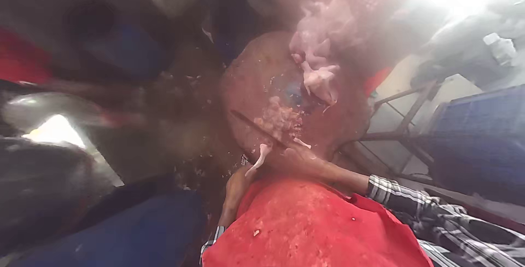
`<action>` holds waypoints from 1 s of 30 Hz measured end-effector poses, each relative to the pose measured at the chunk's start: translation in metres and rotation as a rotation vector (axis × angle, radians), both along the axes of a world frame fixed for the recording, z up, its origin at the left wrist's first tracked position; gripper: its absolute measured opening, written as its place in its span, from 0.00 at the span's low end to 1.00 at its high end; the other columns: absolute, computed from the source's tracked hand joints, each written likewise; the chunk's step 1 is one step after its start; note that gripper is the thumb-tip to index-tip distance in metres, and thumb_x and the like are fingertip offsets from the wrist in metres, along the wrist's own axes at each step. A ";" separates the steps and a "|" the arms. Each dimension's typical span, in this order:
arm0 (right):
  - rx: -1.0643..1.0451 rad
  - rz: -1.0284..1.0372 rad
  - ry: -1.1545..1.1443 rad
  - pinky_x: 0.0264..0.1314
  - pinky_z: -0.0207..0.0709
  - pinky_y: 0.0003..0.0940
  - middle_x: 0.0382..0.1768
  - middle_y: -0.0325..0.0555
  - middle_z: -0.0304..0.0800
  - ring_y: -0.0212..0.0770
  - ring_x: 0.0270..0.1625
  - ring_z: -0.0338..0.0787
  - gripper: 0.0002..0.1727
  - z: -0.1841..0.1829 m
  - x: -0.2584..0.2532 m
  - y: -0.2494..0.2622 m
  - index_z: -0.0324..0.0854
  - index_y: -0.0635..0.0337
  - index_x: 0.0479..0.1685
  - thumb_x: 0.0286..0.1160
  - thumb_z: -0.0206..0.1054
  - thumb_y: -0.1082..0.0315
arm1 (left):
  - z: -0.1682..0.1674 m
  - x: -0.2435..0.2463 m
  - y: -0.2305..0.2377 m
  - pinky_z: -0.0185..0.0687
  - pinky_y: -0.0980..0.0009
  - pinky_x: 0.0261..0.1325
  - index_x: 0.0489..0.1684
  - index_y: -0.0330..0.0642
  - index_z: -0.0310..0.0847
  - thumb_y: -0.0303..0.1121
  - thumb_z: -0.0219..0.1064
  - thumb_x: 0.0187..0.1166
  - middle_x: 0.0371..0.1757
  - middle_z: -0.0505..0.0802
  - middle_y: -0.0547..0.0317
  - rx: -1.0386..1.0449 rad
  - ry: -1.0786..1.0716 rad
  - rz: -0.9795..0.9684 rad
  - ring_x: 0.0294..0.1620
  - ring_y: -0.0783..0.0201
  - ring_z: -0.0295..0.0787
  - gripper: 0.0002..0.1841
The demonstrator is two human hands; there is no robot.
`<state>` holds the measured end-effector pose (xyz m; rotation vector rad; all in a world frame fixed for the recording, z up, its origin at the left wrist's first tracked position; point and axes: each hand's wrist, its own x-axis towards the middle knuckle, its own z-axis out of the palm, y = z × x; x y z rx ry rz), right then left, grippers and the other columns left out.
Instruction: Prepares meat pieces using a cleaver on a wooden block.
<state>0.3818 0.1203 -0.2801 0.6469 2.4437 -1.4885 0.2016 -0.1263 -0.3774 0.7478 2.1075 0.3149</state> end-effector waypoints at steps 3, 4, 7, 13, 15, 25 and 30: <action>-0.082 -0.031 0.443 0.36 0.80 0.33 0.30 0.40 0.80 0.31 0.31 0.81 0.48 0.021 -0.016 -0.018 0.81 0.60 0.53 0.82 0.31 0.24 | -0.004 0.005 0.001 0.84 0.37 0.63 0.66 0.63 0.86 0.63 0.55 0.85 0.55 0.95 0.57 -0.001 -0.028 0.019 0.58 0.52 0.92 0.24; -0.059 -0.010 0.478 0.39 0.83 0.33 0.32 0.44 0.83 0.33 0.34 0.84 0.50 0.012 -0.014 -0.021 0.82 0.63 0.56 0.82 0.32 0.24 | -0.003 0.005 0.001 0.84 0.37 0.62 0.65 0.62 0.87 0.62 0.55 0.86 0.55 0.95 0.56 -0.006 -0.015 0.009 0.58 0.51 0.93 0.24; 0.040 0.118 -0.086 0.57 0.84 0.57 0.46 0.53 0.91 0.50 0.50 0.92 0.42 -0.036 0.009 -0.007 0.81 0.56 0.66 0.88 0.34 0.30 | 0.008 0.001 0.005 0.84 0.37 0.62 0.66 0.62 0.87 0.60 0.54 0.87 0.56 0.95 0.57 -0.004 0.013 -0.001 0.59 0.51 0.92 0.23; 0.004 -0.008 -0.078 0.55 0.84 0.54 0.41 0.48 0.88 0.46 0.46 0.90 0.40 -0.008 -0.013 -0.001 0.82 0.53 0.58 0.88 0.34 0.31 | 0.006 0.008 0.019 0.86 0.40 0.59 0.64 0.56 0.87 0.55 0.62 0.85 0.50 0.96 0.55 0.133 0.100 0.277 0.52 0.52 0.94 0.20; -0.065 -0.031 0.156 0.43 0.82 0.42 0.34 0.40 0.82 0.36 0.37 0.84 0.44 0.013 -0.025 -0.012 0.81 0.53 0.52 0.84 0.30 0.25 | -0.007 0.016 0.028 0.88 0.41 0.52 0.61 0.53 0.86 0.57 0.64 0.83 0.44 0.96 0.55 0.126 0.165 0.360 0.46 0.51 0.94 0.21; -0.128 -0.077 -0.316 0.43 0.82 0.53 0.37 0.52 0.84 0.49 0.37 0.86 0.40 -0.055 0.000 0.019 0.81 0.60 0.55 0.92 0.31 0.36 | 0.015 0.010 0.032 0.78 0.55 0.71 0.53 0.46 0.91 0.41 0.72 0.77 0.56 0.92 0.56 0.617 0.287 0.416 0.62 0.59 0.86 0.13; -0.071 -0.057 0.063 0.50 0.83 0.45 0.38 0.45 0.84 0.40 0.41 0.86 0.46 0.020 -0.038 0.008 0.81 0.56 0.58 0.84 0.30 0.26 | 0.006 -0.004 0.049 0.89 0.50 0.50 0.64 0.44 0.82 0.45 0.68 0.82 0.43 0.94 0.54 0.411 0.085 0.572 0.42 0.58 0.92 0.19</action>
